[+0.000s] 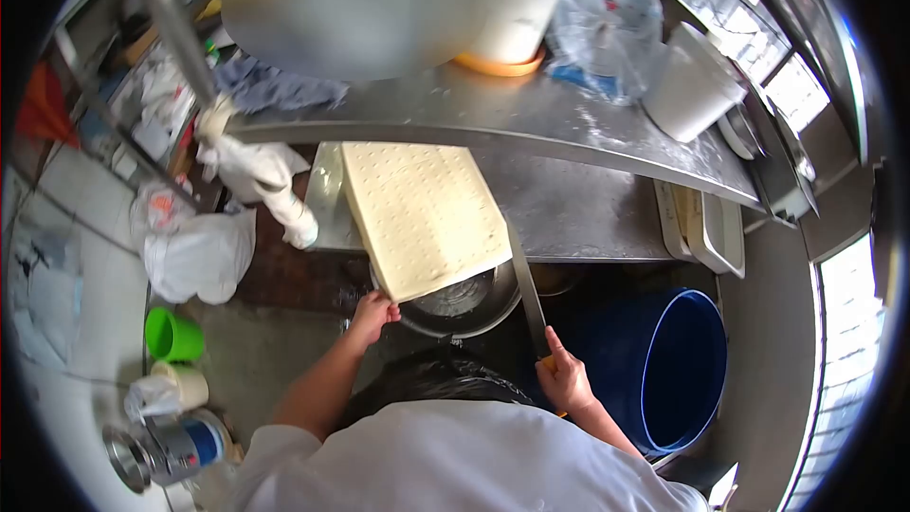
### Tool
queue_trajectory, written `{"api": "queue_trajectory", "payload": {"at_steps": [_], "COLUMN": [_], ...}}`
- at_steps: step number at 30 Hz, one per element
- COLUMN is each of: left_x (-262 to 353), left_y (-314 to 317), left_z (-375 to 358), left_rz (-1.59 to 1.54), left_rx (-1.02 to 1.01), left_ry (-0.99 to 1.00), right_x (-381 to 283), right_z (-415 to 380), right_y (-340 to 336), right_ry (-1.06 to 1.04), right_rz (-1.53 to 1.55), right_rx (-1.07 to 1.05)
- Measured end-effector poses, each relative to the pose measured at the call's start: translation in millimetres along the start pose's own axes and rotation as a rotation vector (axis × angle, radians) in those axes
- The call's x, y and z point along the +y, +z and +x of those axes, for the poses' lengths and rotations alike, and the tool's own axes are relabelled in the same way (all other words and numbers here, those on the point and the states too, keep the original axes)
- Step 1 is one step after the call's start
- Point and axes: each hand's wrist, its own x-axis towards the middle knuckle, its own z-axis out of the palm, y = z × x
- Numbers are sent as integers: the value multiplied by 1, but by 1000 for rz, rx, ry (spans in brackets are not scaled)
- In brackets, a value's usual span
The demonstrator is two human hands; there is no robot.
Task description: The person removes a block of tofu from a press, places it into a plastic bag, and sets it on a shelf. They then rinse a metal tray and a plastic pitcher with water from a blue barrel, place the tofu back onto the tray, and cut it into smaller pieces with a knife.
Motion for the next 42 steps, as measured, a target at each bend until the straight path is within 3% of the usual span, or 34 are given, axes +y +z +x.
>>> {"api": "queue_trajectory", "payload": {"at_steps": [9,15,17,19,21,26,35,38,42], "left_x": [5,5,3,4,6,26,24,16,18], "left_y": [28,28,26,27,26,29,28,27,28], "left_z": [-31,-33,-30,-29,-32,-40,-32,-27,-26], "left_rz": [-29,65,56,44,92,91,146,134,172], "left_rx": [41,-20,-28,-35,-20,-5,2,-22,-25], "left_ry": [-40,-48,-46,-53,-69,-144,-143,-108,-122], "right_x": [-59,-101,-146,-146,-180,-229,-248,-264,-254], "right_z": [67,212,261,320,387,458,473,443,398], "right_y": [1,59,73,112,141,169,176,154,137], "right_ry": [-20,-284,-119,-252,-258,-264,-250,-119,-76], "right_rz": [25,-41,3,8,-35,-199,-318,-322,-233], "right_rx": [-46,-129,-266,-199,-208,-184,-250,-433,-418]}}
